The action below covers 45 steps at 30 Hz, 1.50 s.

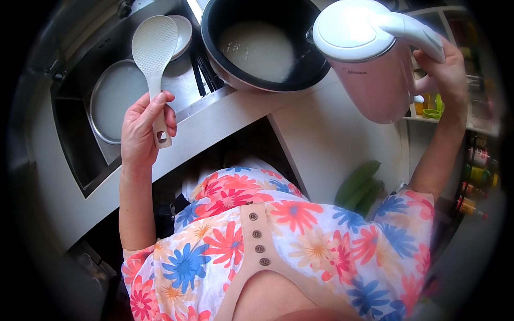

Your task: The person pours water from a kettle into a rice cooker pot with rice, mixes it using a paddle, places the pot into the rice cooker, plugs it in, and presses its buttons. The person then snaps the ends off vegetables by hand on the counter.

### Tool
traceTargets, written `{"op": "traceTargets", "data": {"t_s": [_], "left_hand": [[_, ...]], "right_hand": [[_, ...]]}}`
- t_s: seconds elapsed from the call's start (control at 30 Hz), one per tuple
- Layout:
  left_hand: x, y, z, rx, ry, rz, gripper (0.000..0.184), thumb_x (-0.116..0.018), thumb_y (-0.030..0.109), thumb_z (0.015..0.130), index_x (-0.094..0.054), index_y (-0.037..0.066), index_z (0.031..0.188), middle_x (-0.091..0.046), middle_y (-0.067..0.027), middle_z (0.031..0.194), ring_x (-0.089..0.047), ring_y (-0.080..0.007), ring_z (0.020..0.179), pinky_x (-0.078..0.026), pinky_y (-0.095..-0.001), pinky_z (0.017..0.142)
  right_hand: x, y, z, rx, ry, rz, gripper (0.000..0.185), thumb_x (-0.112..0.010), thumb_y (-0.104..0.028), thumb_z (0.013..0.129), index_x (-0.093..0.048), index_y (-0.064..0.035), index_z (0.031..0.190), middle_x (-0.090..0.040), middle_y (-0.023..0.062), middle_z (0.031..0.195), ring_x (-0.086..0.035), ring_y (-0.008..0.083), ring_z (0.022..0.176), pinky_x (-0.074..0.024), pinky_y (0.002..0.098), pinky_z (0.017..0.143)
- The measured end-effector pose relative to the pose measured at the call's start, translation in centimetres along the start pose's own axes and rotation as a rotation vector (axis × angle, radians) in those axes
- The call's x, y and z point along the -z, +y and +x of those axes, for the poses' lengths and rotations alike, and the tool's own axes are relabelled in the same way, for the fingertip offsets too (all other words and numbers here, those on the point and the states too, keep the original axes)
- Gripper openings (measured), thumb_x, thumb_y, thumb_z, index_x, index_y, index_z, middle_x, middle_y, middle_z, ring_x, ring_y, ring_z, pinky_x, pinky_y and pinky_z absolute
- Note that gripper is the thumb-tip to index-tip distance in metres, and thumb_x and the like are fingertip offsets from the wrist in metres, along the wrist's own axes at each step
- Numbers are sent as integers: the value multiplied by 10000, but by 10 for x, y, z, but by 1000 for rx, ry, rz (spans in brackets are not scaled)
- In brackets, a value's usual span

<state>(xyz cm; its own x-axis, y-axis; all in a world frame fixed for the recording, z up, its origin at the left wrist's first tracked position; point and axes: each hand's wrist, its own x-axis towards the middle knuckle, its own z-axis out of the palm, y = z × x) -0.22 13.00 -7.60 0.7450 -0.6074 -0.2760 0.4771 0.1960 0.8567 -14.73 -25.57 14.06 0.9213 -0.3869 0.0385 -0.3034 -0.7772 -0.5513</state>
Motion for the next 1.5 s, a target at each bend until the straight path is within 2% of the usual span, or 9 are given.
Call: {"op": "traceTargets", "data": {"t_s": [0.2, 0.27, 0.33, 0.6, 0.9, 1.1, 1.2, 1.33, 1.5], "left_hand": [[-1, -1, 0, 1, 7, 5, 219, -534, 231, 907, -586, 19, 913, -551, -50, 580, -518, -100, 457, -402, -192, 448], [-2, 0, 1, 2, 6, 8, 220, -534, 232, 907, -588, 19, 912, -552, -50, 580, -519, -100, 457, -402, -191, 448], [-1, 0, 1, 9, 1, 23, 215, -506, 224, 921, -574, 20, 924, -544, -50, 583, -516, -109, 457, -415, -212, 454], [0, -1, 4, 11, -5, 43, 217, -490, 219, 930, -573, 18, 935, -543, -51, 587, -519, -115, 459, -430, -226, 461], [-5, 2, 7, 14, -17, 44, 215, -489, 216, 930, -574, 19, 938, -544, -51, 588, -520, -117, 453, -433, -227, 457], [-11, 7, 6, 17, 1, 32, 220, -536, 229, 905, -585, 15, 914, -548, -52, 583, -516, -101, 461, -405, -199, 453], [-12, 10, 5, 16, -1, 35, 217, -537, 227, 905, -584, 15, 915, -549, -55, 586, -518, -105, 463, -406, -201, 454], [-15, 12, 5, 23, -9, 53, 209, -514, 217, 917, -575, 18, 939, -546, -56, 591, -526, -118, 461, -430, -220, 455], [-17, 13, 5, 3, -30, 46, 226, -477, 222, 934, -568, 17, 960, -552, -61, 610, -535, -125, 475, -448, -239, 472]], "right_hand": [[2, 1, 3, 50, -75, -25, 271, -659, -104, 776, -612, -62, 1040, -586, -31, 804, -524, 58, 774, -416, 233, 733], [-21, -15, -11, 162, 42, 74, 272, -656, -102, 778, -610, -59, 1043, -592, -29, 814, -531, 60, 785, -420, 235, 739], [-22, -15, -12, 170, 32, 57, 270, -652, -97, 780, -608, -55, 1044, -598, -27, 824, -536, 61, 793, -425, 238, 744], [9, 11, 9, 64, -144, 5, 269, -644, -70, 779, -599, -44, 1043, -610, -13, 835, -549, 68, 805, -433, 233, 749], [4, 6, 3, 45, -153, -15, 258, -640, -69, 782, -595, -29, 1033, -610, -8, 844, -554, 73, 810, -435, 240, 752], [-2, 49, -20, -57, 178, 217, 255, -618, 10, 740, -621, -36, 990, -577, -35, 741, -518, 46, 689, -407, 198, 650], [-8, 84, -39, -36, 236, 409, 224, -623, 26, 726, -631, -43, 939, -563, -45, 735, -493, 41, 663, -385, 196, 621], [-40, 122, -59, -145, 515, 693, 163, -629, 41, 703, -623, -19, 855, -557, -9, 714, -494, 81, 618, -383, 220, 586], [-70, 156, -77, -165, 692, 795, 202, -634, 58, 677, -599, -7, 866, -552, 31, 734, -504, 124, 629, -390, 241, 568]]}}
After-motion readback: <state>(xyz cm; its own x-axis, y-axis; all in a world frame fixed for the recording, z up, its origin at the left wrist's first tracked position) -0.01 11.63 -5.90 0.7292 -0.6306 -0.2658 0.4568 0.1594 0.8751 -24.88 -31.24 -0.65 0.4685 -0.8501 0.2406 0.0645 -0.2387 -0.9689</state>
